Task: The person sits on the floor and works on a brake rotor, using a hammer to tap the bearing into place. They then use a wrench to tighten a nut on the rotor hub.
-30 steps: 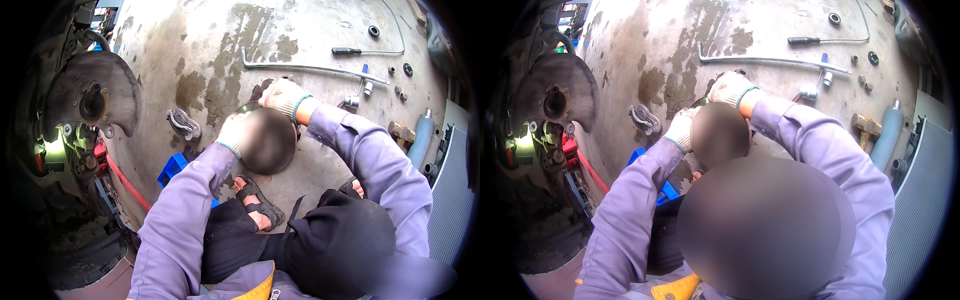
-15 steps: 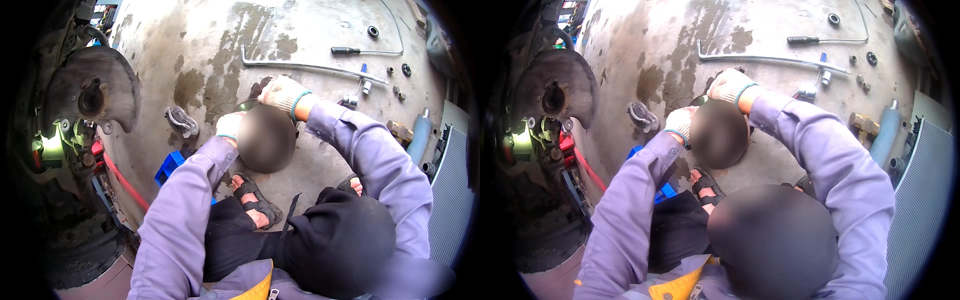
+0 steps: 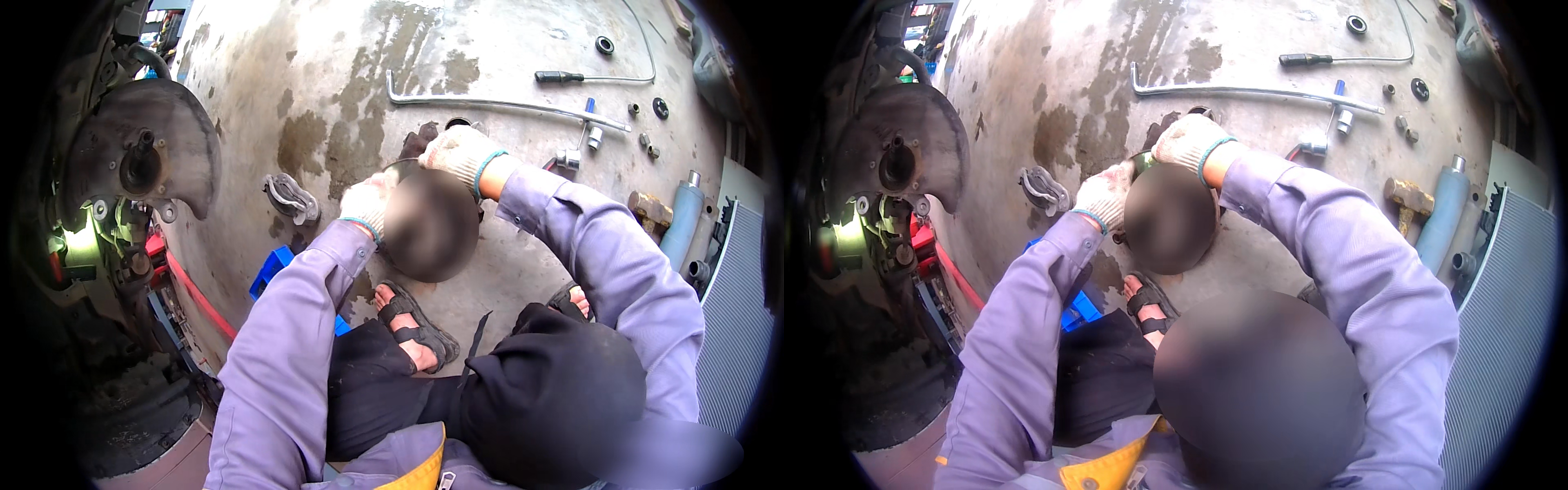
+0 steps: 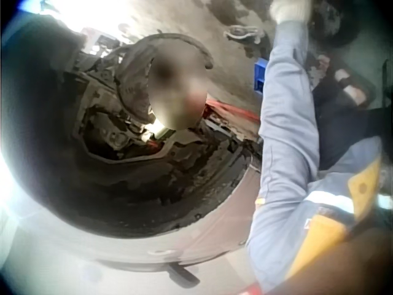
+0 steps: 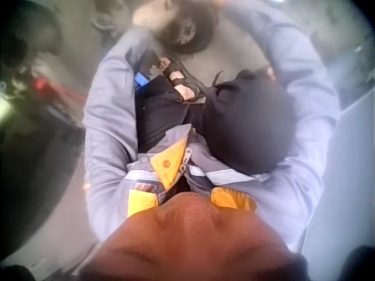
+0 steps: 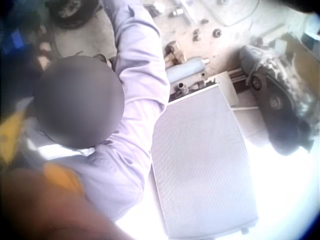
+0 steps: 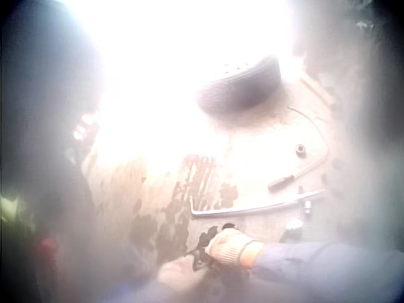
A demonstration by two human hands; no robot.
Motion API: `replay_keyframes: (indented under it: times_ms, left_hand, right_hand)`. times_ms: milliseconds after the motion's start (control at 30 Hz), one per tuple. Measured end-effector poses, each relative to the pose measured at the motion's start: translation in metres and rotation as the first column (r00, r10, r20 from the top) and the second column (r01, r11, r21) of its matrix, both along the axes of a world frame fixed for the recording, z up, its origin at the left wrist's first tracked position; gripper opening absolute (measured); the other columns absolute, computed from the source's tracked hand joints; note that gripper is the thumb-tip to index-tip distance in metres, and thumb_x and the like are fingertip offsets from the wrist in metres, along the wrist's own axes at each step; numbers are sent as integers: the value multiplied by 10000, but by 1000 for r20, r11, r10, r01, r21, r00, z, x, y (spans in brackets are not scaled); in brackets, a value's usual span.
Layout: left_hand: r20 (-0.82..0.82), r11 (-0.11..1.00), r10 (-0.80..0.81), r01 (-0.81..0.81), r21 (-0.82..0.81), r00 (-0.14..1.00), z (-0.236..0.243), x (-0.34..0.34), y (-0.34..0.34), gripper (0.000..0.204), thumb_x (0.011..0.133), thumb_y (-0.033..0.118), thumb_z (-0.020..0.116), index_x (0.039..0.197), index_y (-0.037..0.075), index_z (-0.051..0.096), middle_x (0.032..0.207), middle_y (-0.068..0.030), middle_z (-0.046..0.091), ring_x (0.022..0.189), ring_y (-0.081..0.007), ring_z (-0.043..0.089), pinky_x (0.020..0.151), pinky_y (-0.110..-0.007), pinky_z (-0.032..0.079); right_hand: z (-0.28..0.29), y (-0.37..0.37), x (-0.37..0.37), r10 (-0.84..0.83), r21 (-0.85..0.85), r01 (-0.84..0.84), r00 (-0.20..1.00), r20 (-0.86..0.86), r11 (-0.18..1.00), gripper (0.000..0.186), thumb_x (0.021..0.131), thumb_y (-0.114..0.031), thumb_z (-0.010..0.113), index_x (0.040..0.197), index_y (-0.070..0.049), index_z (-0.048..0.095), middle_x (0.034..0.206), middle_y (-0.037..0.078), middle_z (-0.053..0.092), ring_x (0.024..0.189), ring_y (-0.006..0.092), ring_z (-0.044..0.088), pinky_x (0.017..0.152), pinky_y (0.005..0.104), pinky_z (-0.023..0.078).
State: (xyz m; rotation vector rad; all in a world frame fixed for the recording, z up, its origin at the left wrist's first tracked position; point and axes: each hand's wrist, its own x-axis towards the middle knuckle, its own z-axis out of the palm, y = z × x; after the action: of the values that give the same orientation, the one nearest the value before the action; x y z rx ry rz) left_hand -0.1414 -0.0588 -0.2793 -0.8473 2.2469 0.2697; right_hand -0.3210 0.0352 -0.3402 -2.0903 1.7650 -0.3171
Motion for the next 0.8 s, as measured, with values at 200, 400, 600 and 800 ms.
replay_keyframes:
  times_ms: [200, 400, 600, 800]
  left_hand:
    - [-83, 954, -296, 299, 26, 952, -10, 4, -3, 623, 938, 547, 599, 1328, 62, 628, 1351, -224, 643, 1232, -325, 655, 1010, -457, 525]
    - [27, 973, -199, 194, 124, 980, 3, -2, -5, 482, 922, 474, 630, 1159, 58, 689, 1189, -182, 716, 1109, -386, 695, 960, -457, 555]
    - [-135, 986, -83, 101, 131, 987, 20, -14, 4, 431, 912, 409, 656, 1175, 68, 671, 1142, -212, 717, 1116, -384, 688, 938, -480, 553]
    - [-162, 939, -249, 279, 200, 955, -1, 6, -7, 373, 921, 344, 642, 1179, 76, 682, 1108, -204, 732, 1110, -361, 697, 945, -477, 553]
  right_hand:
    - [-10, 0, 2, -13, -12, 14, 1000, 16, 1000, 188, 896, -253, 619, 912, -149, 774, 902, 122, 767, 912, 300, 761, 778, 407, 589]
    - [-13, 1, 3, -25, -34, 28, 997, 73, 999, 212, 908, -273, 606, 925, -144, 774, 917, 129, 764, 917, 305, 759, 782, 419, 592]
    - [-39, 5, 3, -165, 63, 153, 942, 292, 986, 230, 913, -281, 601, 935, -135, 778, 918, 131, 765, 924, 307, 759, 784, 420, 594]
    - [9, -1, 2, 12, 64, -14, 999, 35, 998, 229, 918, -247, 603, 988, -116, 776, 986, 137, 766, 957, 312, 754, 825, 420, 594]
